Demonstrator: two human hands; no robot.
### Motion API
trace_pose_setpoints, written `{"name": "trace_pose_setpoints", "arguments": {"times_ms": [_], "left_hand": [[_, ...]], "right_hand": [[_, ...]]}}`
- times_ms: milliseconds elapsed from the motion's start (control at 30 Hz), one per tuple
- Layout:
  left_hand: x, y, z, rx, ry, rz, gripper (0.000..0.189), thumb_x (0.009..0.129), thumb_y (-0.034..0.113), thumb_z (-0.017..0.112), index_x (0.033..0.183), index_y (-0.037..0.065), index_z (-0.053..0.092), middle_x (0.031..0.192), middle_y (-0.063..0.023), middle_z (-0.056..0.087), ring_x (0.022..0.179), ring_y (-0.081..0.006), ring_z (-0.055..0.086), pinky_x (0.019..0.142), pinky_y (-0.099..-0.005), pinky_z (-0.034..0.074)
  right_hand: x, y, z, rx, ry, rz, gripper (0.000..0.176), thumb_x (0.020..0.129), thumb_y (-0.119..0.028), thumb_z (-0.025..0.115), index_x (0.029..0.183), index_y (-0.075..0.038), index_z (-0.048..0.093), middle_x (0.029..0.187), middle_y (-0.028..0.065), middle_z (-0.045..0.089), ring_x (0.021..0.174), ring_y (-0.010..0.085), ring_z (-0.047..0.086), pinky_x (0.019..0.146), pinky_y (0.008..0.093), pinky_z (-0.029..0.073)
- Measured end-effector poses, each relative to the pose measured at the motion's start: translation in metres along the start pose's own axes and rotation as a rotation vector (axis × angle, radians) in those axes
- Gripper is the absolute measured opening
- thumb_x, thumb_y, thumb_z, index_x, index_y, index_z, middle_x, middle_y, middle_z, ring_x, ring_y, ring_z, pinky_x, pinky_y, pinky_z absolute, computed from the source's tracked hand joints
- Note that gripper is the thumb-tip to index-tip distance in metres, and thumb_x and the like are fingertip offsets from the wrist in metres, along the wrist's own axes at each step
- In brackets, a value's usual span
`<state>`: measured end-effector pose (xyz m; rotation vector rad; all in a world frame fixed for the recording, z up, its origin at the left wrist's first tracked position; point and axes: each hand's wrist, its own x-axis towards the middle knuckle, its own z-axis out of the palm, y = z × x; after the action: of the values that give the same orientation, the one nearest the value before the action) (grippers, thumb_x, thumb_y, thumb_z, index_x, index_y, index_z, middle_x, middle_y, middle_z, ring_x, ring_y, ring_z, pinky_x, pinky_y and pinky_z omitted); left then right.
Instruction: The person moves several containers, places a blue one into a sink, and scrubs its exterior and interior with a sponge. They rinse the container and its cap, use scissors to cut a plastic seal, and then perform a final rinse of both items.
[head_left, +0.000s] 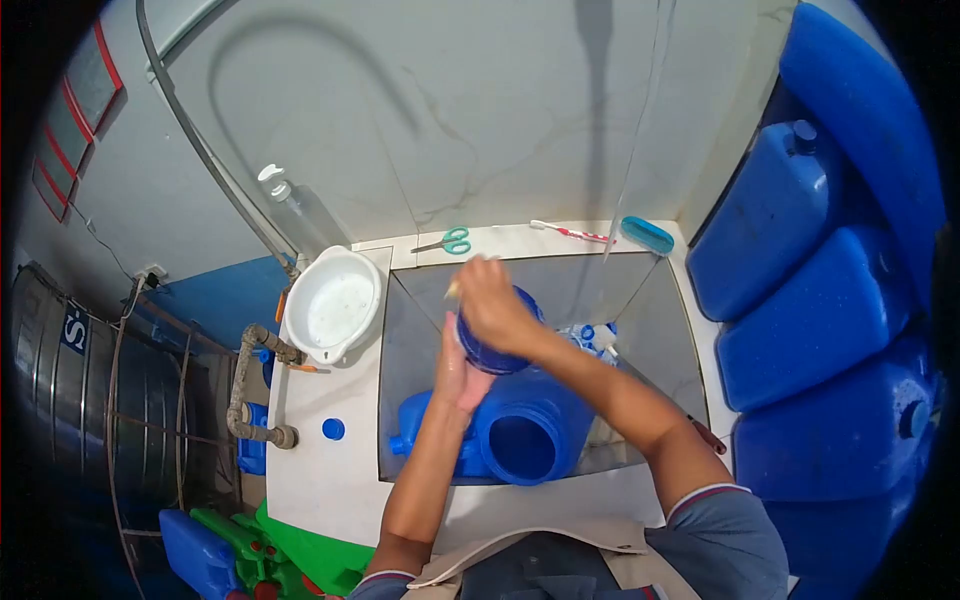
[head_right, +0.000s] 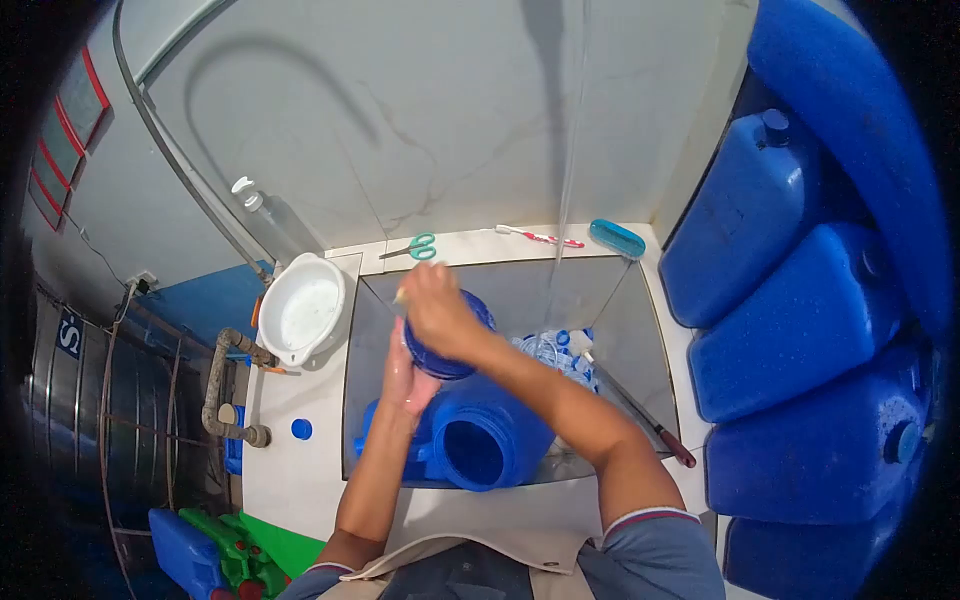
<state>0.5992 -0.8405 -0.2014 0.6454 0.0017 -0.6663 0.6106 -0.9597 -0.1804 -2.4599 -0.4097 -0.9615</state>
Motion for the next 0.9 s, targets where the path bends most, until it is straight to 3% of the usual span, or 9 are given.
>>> {"name": "trace_pose_setpoints", "arguments": {"times_ms": [100, 200, 233, 300, 400, 500, 667, 767, 900], "left_hand": [[-0.001, 0.025, -0.006, -0.032, -0.098, -0.021, 0.058, 0.094, 0.051, 0.032, 0.126, 0.004, 0.047, 0.124, -0.0115, 0.053, 0.114, -0.0245, 0.052, 0.1, -0.038, 0.039], [0.009, 0.016, -0.023, 0.041, 0.001, -0.195, 0.068, 0.09, 0.059, 0.034, 0.124, 0.002, 0.047, 0.119, -0.0123, 0.056, 0.113, -0.0251, 0.052, 0.099, -0.0385, 0.04], [0.014, 0.007, -0.02, -0.453, -0.684, -0.213, 0.073, 0.088, 0.063, 0.033, 0.124, 0.002, 0.048, 0.122, -0.0126, 0.054, 0.115, -0.0256, 0.05, 0.099, -0.0385, 0.039], [-0.013, 0.006, 0.019, -0.081, -0.019, -0.056, 0.077, 0.087, 0.067, 0.029, 0.125, 0.003, 0.046, 0.123, -0.0123, 0.053, 0.116, -0.0244, 0.048, 0.099, -0.0382, 0.038], [-0.018, 0.013, 0.015, -0.037, -0.201, -0.037, 0.083, 0.084, 0.071, 0.026, 0.129, 0.003, 0.042, 0.126, -0.0123, 0.05, 0.118, -0.0233, 0.046, 0.101, -0.0385, 0.036], [-0.022, 0.007, 0.026, 0.078, 0.034, 0.053, 0.085, 0.083, 0.072, 0.024, 0.134, 0.006, 0.037, 0.132, -0.0115, 0.046, 0.119, -0.0264, 0.046, 0.102, -0.0392, 0.035], [-0.031, 0.0, 0.034, 0.008, -0.202, -0.052, 0.09, 0.08, 0.076, 0.022, 0.131, 0.004, 0.039, 0.129, -0.0105, 0.047, 0.122, -0.0237, 0.043, 0.101, -0.0402, 0.035], [-0.029, 0.0, 0.039, 0.009, -0.184, -0.031, 0.085, 0.082, 0.074, 0.026, 0.129, 0.005, 0.04, 0.13, -0.0101, 0.047, 0.124, -0.0222, 0.04, 0.101, -0.0405, 0.036], [-0.038, 0.006, 0.04, 0.158, 0.003, 0.096, 0.073, 0.089, 0.062, 0.031, 0.126, 0.001, 0.043, 0.125, -0.0119, 0.051, 0.116, -0.0226, 0.049, 0.097, -0.0384, 0.041]], "right_hand": [[-0.023, 0.023, 0.008, -0.043, 0.022, 0.19, 0.018, 0.08, -0.012, 0.047, 0.094, -0.001, 0.05, 0.091, 0.0203, 0.046, 0.084, 0.0358, 0.043, 0.073, 0.0448, 0.035], [-0.048, -0.038, 0.011, -0.008, -0.097, 0.037, 0.02, 0.079, -0.015, 0.05, 0.095, -0.002, 0.052, 0.095, 0.0202, 0.048, 0.086, 0.0352, 0.045, 0.073, 0.0458, 0.035], [-0.032, -0.06, -0.015, 0.06, 0.016, -0.079, 0.021, 0.079, -0.015, 0.051, 0.095, -0.003, 0.054, 0.098, 0.0195, 0.049, 0.091, 0.0346, 0.046, 0.076, 0.0452, 0.035], [-0.021, -0.03, -0.01, -0.148, -0.117, 0.056, 0.02, 0.08, -0.015, 0.051, 0.093, -0.001, 0.054, 0.098, 0.0187, 0.049, 0.094, 0.0354, 0.046, 0.08, 0.0461, 0.035], [-0.019, 0.005, 0.003, 0.057, 0.217, 0.14, 0.016, 0.082, -0.016, 0.05, 0.088, -0.001, 0.054, 0.095, 0.0159, 0.05, 0.094, 0.0358, 0.046, 0.086, 0.0481, 0.035], [-0.022, -0.045, -0.015, 0.348, 0.136, -0.176, 0.015, 0.084, -0.012, 0.047, 0.086, 0.001, 0.054, 0.09, 0.0165, 0.051, 0.092, 0.0355, 0.048, 0.083, 0.0464, 0.037], [-0.01, -0.005, -0.021, 0.251, 0.263, 0.176, 0.011, 0.078, -0.013, 0.052, 0.074, -0.003, 0.053, 0.076, 0.0135, 0.049, 0.077, 0.0322, 0.046, 0.071, 0.0443, 0.036], [-0.009, -0.042, -0.027, 0.115, 0.1, -0.074, 0.013, 0.083, -0.011, 0.046, 0.074, -0.002, 0.049, 0.077, 0.0149, 0.047, 0.075, 0.0333, 0.044, 0.07, 0.0439, 0.035], [0.0, -0.009, -0.021, 0.192, 0.205, 0.037, 0.015, 0.084, -0.013, 0.048, 0.075, -0.001, 0.049, 0.077, 0.0159, 0.048, 0.075, 0.0357, 0.044, 0.07, 0.0437, 0.035]]}}
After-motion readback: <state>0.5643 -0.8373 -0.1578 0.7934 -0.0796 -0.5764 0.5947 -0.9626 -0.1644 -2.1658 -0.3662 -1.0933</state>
